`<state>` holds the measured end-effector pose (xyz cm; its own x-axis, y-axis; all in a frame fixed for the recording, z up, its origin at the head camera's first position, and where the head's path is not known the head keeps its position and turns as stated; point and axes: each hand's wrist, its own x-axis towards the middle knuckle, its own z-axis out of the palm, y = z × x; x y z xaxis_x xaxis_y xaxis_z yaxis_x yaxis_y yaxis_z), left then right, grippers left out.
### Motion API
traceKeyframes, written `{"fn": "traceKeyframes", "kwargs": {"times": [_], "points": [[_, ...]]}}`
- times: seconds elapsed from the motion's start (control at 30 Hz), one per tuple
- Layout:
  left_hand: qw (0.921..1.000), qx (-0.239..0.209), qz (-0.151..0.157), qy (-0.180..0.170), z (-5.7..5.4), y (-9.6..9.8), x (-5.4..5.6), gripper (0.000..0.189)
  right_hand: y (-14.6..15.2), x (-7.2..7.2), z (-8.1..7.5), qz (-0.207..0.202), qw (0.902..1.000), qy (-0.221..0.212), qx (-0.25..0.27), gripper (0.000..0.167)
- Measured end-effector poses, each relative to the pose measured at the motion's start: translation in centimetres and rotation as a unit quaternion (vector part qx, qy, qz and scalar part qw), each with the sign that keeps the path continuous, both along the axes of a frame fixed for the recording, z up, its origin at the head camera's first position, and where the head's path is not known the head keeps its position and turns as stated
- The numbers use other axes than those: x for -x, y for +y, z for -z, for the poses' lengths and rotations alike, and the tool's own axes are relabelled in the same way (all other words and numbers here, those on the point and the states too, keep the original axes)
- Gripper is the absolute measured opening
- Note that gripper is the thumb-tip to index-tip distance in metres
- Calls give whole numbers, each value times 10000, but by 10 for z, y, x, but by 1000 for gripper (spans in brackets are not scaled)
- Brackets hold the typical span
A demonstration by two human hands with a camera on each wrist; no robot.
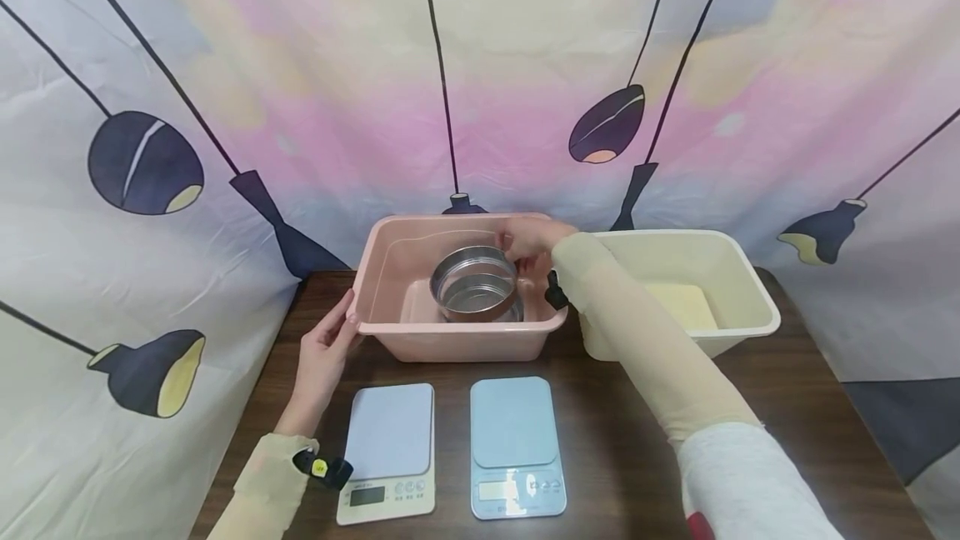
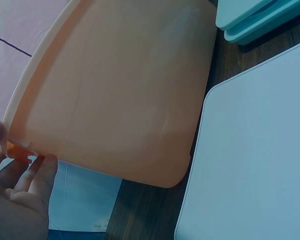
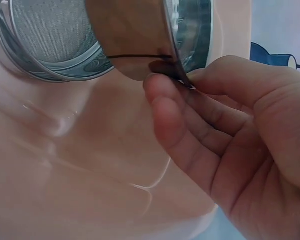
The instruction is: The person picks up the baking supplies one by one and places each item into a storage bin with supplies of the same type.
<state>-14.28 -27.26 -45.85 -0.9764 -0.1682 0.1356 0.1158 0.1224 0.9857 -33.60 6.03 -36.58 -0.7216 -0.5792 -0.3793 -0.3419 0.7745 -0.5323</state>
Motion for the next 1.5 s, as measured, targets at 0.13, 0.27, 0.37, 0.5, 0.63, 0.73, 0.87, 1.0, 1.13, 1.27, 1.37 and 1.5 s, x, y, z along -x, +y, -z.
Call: {"fn": "traceKeyframes", "kwargs": {"times": [0.13,0.27,0.37,0.5,0.63,0.73,0.87,1.0,1.13,1.27,1.37,1.5], "points": [[10000,-19,21,-16,0,0,-1,50,0,-2,4,14,9996,-271,27,22],[10000,-11,45,-28,0,1,-1,50,1,-4,6,-98,9995,-296,-46,21],[10000,13,36,-27,0,1,-2,50,1,-6,6,-153,9995,-245,-149,22],[10000,41,-8,-20,0,1,-3,50,0,-8,6,-198,9991,-254,-276,25],[10000,36,-34,1,1,2,-3,49,-1,-7,7,-226,9989,-162,-382,25],[10000,18,-26,9,1,2,-3,49,-1,-7,7,-165,9989,-151,-402,25],[10000,49,-8,-37,1,2,-4,50,-1,-9,4,51,9986,-369,-377,26],[9999,109,-5,-103,-1,2,-5,50,-1,-13,0,368,9960,-666,-458,27],[9998,102,27,-150,-2,3,-6,51,0,-15,-3,521,9940,-753,-601,27],[9998,88,31,-187,-2,3,-6,51,2,-17,-4,504,9943,-747,-564,29],[9998,92,15,-167,-2,3,-6,51,4,-17,-7,525,9943,-866,-318,32],[9998,117,23,-142,-2,2,-4,51,10,-16,-14,433,9961,-766,-9,35]]}}
